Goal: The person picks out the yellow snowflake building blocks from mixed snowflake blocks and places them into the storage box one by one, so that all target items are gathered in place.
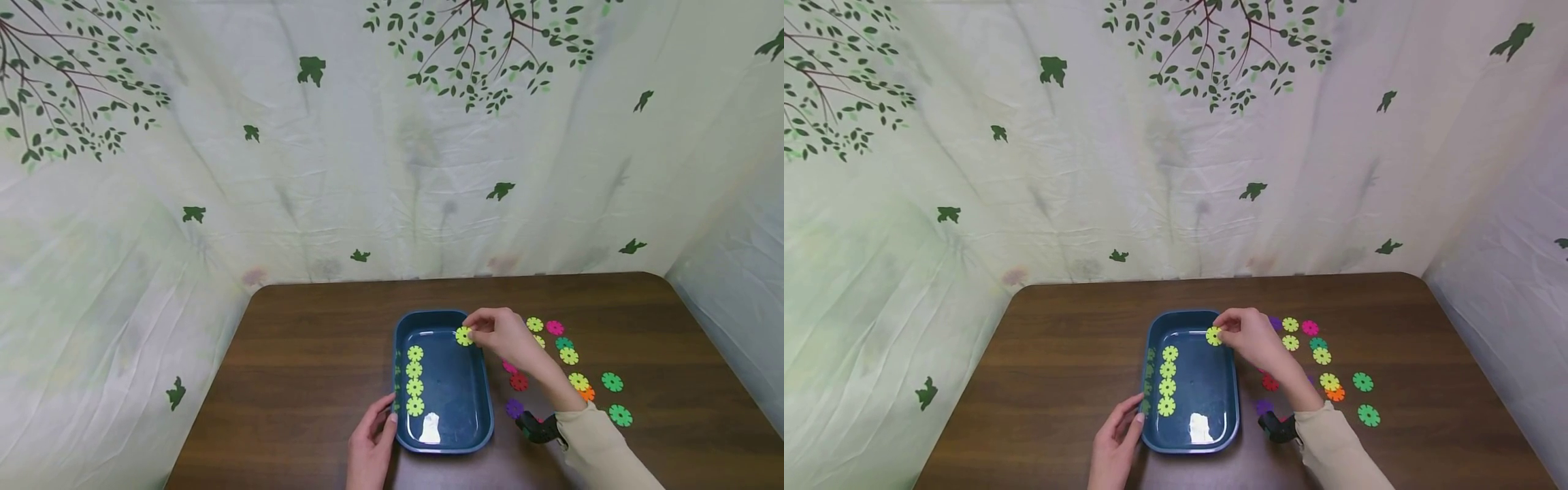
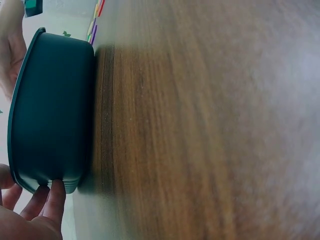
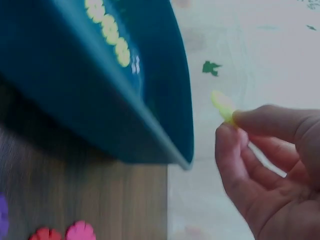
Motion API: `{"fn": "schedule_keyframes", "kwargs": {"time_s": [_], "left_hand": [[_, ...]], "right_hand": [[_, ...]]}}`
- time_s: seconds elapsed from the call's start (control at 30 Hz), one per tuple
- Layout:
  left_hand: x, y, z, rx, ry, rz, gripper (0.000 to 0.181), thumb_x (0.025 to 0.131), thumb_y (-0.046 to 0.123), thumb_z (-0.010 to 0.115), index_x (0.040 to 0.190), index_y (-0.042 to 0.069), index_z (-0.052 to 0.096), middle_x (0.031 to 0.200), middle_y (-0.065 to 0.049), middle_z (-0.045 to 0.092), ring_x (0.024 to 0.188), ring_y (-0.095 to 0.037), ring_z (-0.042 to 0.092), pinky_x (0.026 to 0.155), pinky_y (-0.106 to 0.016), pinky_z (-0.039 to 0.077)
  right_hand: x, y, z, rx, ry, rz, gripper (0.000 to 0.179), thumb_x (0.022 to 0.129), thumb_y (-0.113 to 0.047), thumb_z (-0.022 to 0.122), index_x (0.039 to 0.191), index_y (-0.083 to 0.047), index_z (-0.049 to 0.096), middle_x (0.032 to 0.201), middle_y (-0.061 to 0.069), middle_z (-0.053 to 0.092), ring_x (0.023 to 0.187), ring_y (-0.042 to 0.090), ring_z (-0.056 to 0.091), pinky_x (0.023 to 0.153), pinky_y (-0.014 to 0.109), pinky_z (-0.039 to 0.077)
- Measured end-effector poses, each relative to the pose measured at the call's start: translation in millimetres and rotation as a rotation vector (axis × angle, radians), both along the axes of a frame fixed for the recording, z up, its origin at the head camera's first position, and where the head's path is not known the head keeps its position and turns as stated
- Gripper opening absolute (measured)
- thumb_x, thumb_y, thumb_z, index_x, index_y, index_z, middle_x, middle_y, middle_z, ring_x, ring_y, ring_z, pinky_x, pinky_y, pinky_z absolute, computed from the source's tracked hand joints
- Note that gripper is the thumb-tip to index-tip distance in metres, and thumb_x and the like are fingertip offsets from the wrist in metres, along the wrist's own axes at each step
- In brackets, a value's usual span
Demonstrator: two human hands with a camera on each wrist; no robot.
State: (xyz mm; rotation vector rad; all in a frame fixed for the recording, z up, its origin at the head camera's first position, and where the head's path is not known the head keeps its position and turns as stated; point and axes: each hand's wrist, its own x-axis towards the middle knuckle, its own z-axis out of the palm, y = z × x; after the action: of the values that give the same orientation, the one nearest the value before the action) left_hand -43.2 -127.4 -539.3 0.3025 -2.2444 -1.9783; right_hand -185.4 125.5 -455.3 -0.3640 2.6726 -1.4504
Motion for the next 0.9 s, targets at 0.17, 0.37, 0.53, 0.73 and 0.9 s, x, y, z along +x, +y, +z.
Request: {"fn": "schedule_keyframes", "kwargs": {"time_s": [0.17, 0.37, 0.53, 0.73, 0.9], "left_hand": [[-0.4, 3.2, 8.9, -0.017, -0.039, 0.022, 0.033, 0.093, -0.004, 0.062, 0.125, 0.005, 0.064, 0.125, -0.016, 0.063, 0.113, -0.032, 0.062, 0.084, -0.021, 0.052], [-1.5, 1.4, 4.2, -0.02, -0.044, 0.016, 0.033, 0.094, -0.002, 0.062, 0.125, 0.008, 0.065, 0.126, -0.013, 0.063, 0.113, -0.027, 0.063, 0.084, -0.02, 0.051], [-3.6, -0.1, -2.2, -0.032, -0.032, 0.01, 0.033, 0.094, -0.002, 0.062, 0.126, 0.006, 0.064, 0.127, -0.015, 0.062, 0.112, -0.029, 0.063, 0.083, -0.021, 0.052], [-1.5, -1.7, -2.4, -0.014, -0.022, -0.002, 0.033, 0.094, 0.004, 0.065, 0.125, 0.012, 0.065, 0.127, -0.011, 0.063, 0.11, -0.024, 0.064, 0.082, -0.022, 0.053], [-1.1, -2.5, -2.7, -0.043, -0.033, -0.006, 0.031, 0.094, 0.007, 0.065, 0.124, 0.014, 0.066, 0.126, -0.01, 0.063, 0.108, -0.023, 0.065, 0.082, -0.023, 0.053]], "right_hand": [[-5.3, -13.4, 1.4, -0.007, -0.038, -0.027, 0.013, 0.086, -0.005, 0.072, 0.099, -0.004, 0.072, 0.082, 0.003, 0.066, 0.07, 0.018, 0.061, 0.066, 0.032, 0.056], [-11.6, -26.6, -3.6, -0.041, -0.062, -0.038, 0.011, 0.087, -0.006, 0.072, 0.098, -0.004, 0.072, 0.079, 0.003, 0.067, 0.068, 0.018, 0.064, 0.064, 0.032, 0.054], [-15.4, -38.9, -10.5, -0.085, -0.082, -0.054, 0.012, 0.087, -0.005, 0.071, 0.099, -0.003, 0.072, 0.078, 0.004, 0.067, 0.07, 0.021, 0.065, 0.062, 0.032, 0.052], [-18.4, -53.8, -22.9, -0.126, -0.095, -0.089, 0.012, 0.087, -0.004, 0.071, 0.099, -0.003, 0.073, 0.078, 0.004, 0.068, 0.07, 0.022, 0.065, 0.063, 0.031, 0.052], [-20.3, -66.5, -33.1, -0.158, -0.088, -0.125, 0.009, 0.087, -0.002, 0.071, 0.096, -0.002, 0.073, 0.077, 0.005, 0.069, 0.07, 0.028, 0.067, 0.064, 0.032, 0.055]]}}
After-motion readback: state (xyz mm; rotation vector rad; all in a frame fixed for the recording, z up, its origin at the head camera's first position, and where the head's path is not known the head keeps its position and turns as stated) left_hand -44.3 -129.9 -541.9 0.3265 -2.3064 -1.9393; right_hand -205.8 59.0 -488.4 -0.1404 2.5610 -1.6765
